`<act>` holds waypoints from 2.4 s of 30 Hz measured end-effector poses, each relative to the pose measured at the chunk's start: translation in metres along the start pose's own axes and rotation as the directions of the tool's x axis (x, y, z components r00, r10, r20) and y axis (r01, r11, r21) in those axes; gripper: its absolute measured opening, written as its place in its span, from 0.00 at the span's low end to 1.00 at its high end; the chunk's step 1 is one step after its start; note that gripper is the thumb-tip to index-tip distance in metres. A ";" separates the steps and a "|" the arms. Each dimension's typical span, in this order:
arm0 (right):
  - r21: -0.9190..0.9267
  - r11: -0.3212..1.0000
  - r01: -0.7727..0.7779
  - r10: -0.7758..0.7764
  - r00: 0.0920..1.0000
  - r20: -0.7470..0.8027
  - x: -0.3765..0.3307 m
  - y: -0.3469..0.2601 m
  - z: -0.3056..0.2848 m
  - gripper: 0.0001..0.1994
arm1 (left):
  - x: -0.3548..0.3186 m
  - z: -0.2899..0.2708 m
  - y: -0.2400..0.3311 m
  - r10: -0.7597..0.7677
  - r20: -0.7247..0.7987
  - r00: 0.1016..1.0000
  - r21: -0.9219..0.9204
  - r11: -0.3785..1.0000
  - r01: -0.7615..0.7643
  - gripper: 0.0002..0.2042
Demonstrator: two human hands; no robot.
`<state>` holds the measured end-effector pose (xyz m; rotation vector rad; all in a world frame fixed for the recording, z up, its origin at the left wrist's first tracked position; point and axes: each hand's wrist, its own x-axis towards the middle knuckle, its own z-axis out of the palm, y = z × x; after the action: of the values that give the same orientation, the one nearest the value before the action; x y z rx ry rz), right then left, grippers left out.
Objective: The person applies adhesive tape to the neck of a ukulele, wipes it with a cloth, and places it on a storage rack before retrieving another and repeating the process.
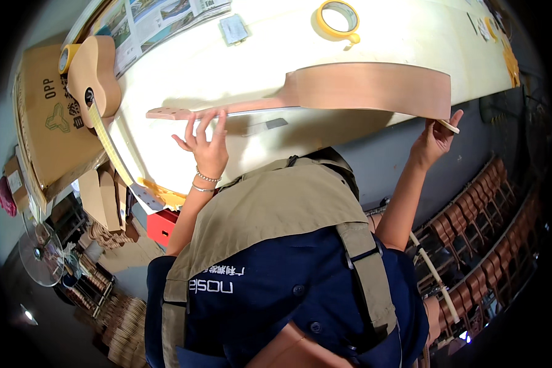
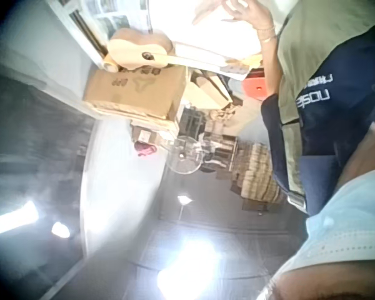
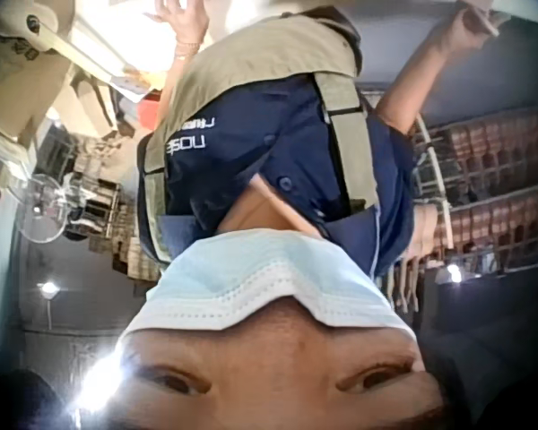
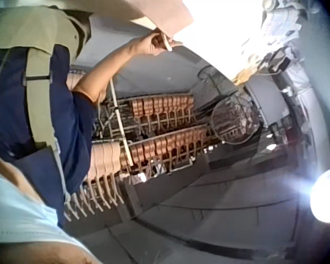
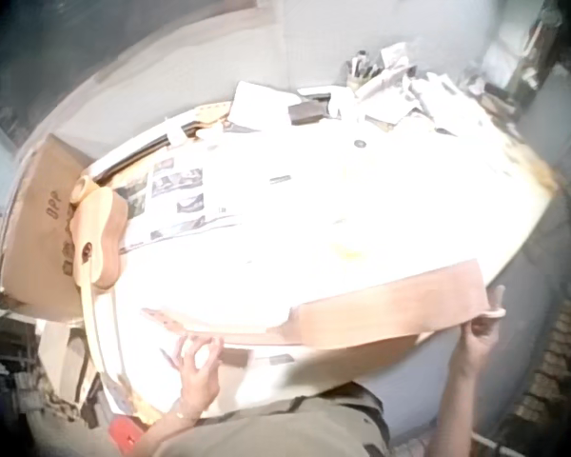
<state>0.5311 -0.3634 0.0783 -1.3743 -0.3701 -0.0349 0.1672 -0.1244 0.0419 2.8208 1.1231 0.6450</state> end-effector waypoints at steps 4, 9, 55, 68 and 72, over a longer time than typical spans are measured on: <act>0.017 1.000 0.021 -0.021 1.000 -0.006 -0.001 0.002 0.002 0.34 | 0.018 0.005 0.039 0.126 0.028 0.992 -0.114 0.986 -0.122 0.22; 0.035 0.999 0.021 -0.021 1.000 -0.015 -0.002 -0.001 0.010 0.33 | 0.038 0.014 0.083 0.265 -0.012 0.964 -0.117 0.957 -0.265 0.20; 0.613 0.675 -0.411 -0.187 0.709 0.681 -0.066 -0.211 0.200 0.52 | 0.108 -0.240 0.051 -0.254 -0.569 0.782 -0.763 0.520 -0.385 0.40; 0.551 0.759 -0.347 -0.304 0.561 0.770 -0.068 -0.208 0.234 0.54 | 0.075 -0.257 0.034 0.290 -0.604 0.742 0.035 0.940 -0.339 0.15; 0.547 0.767 -0.335 -0.306 0.558 0.771 -0.067 -0.208 0.235 0.53 | 0.076 -0.259 0.035 0.250 -0.616 0.747 0.036 0.956 -0.290 0.14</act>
<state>0.3631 -0.1932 0.2921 -0.5765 -1.0787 0.7602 0.1379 -0.1298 0.3121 2.8009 0.6941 1.6926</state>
